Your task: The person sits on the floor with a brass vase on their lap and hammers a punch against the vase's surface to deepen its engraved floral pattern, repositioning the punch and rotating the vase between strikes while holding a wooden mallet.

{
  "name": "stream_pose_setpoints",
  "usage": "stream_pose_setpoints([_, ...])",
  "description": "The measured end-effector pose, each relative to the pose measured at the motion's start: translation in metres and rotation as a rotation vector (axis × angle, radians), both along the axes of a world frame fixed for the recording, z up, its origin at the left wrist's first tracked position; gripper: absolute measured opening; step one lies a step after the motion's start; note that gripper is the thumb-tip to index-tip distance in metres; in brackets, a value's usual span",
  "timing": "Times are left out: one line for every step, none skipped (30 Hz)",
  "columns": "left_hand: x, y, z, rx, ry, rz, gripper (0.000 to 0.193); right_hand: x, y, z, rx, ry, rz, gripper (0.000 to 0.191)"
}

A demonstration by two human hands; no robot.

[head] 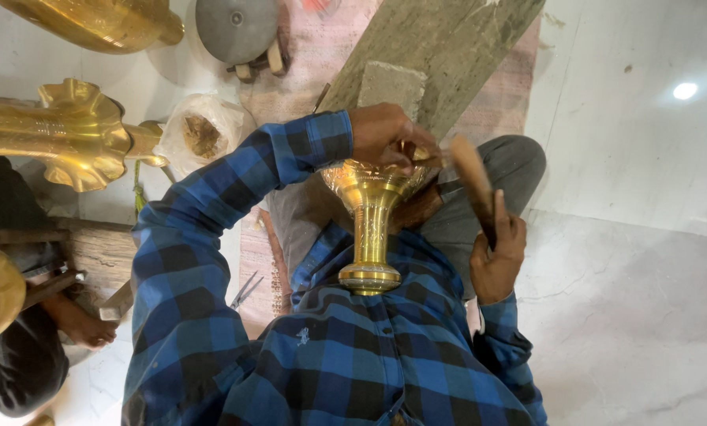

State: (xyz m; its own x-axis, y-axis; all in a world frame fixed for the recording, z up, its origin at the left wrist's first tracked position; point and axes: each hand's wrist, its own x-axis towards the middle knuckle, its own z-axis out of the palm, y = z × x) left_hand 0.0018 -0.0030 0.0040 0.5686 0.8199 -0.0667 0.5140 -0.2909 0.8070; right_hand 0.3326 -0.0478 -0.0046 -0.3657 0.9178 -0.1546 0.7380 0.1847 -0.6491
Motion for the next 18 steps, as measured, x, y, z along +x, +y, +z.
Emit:
stream_pose_setpoints([-0.001,0.0,-0.001,0.01,-0.03,0.022,0.048,0.002,-0.001,-0.002,0.0,0.121,-0.007,0.078])
stream_pose_setpoints([-0.003,0.001,-0.001,0.025,-0.058,0.042,0.049,0.003,-0.003,-0.003,0.006,0.244,-0.016,0.077])
stream_pose_setpoints([-0.005,0.004,-0.001,0.044,-0.085,0.065,0.049,0.005,-0.004,-0.006,0.017,0.367,-0.021,0.077])
stream_pose_setpoints([-0.006,0.007,-0.001,0.033,-0.105,0.056,0.05,0.005,-0.005,-0.008,0.001,0.388,0.008,0.078])
stream_pose_setpoints([-0.008,0.01,0.0,0.019,-0.123,0.047,0.05,0.005,-0.006,-0.01,-0.017,0.409,0.038,0.08])
stream_pose_setpoints([-0.009,0.012,0.0,0.006,-0.143,0.038,0.051,0.004,-0.008,-0.013,-0.036,0.43,0.067,0.081])
stream_pose_setpoints([-0.008,0.014,0.001,-0.003,-0.121,0.028,0.051,0.003,-0.009,-0.015,-0.049,0.325,0.094,0.082])
stream_pose_setpoints([-0.006,0.016,0.002,-0.013,-0.099,0.018,0.051,0.001,-0.01,-0.017,-0.062,0.221,0.119,0.082])
stream_pose_setpoints([-0.004,0.018,0.002,-0.025,-0.078,0.007,0.051,0.0,-0.012,-0.018,-0.078,0.116,0.144,0.083])
stream_pose_setpoints([-0.002,0.019,0.003,-0.054,-0.046,-0.005,0.051,-0.001,-0.014,-0.019,-0.11,0.115,0.104,0.082])
stream_pose_setpoints([0.0,0.02,0.004,-0.081,-0.012,-0.019,0.05,-0.002,-0.016,-0.02,-0.139,0.115,0.064,0.082])
stream_pose_setpoints([0.001,0.021,0.004,-0.107,0.024,-0.03,0.05,-0.003,-0.018,-0.021,-0.169,0.117,0.026,0.081])
stream_pose_setpoints([0.002,0.022,0.005,-0.11,0.015,-0.041,0.049,-0.003,-0.018,-0.022,-0.156,0.1,0.05,0.081])
stream_pose_setpoints([0.003,0.023,0.005,-0.113,0.006,-0.053,0.049,-0.003,-0.019,-0.024,-0.143,0.082,0.073,0.081])
stream_pose_setpoints([0.003,0.025,0.006,-0.113,-0.002,-0.062,0.049,-0.003,-0.019,-0.025,-0.127,0.066,0.099,0.081])
stream_pose_setpoints([0.004,0.027,0.006,-0.107,0.02,-0.083,0.049,-0.002,-0.018,-0.026,-0.11,0.09,0.079,0.081])
stream_pose_setpoints([0.006,0.029,0.005,-0.101,0.041,-0.104,0.049,-0.001,-0.017,-0.028,-0.094,0.114,0.058,0.081])
stream_pose_setpoints([0.008,0.031,0.005,-0.096,0.063,-0.124,0.049,0.0,-0.016,-0.029,-0.078,0.139,0.038,0.081])
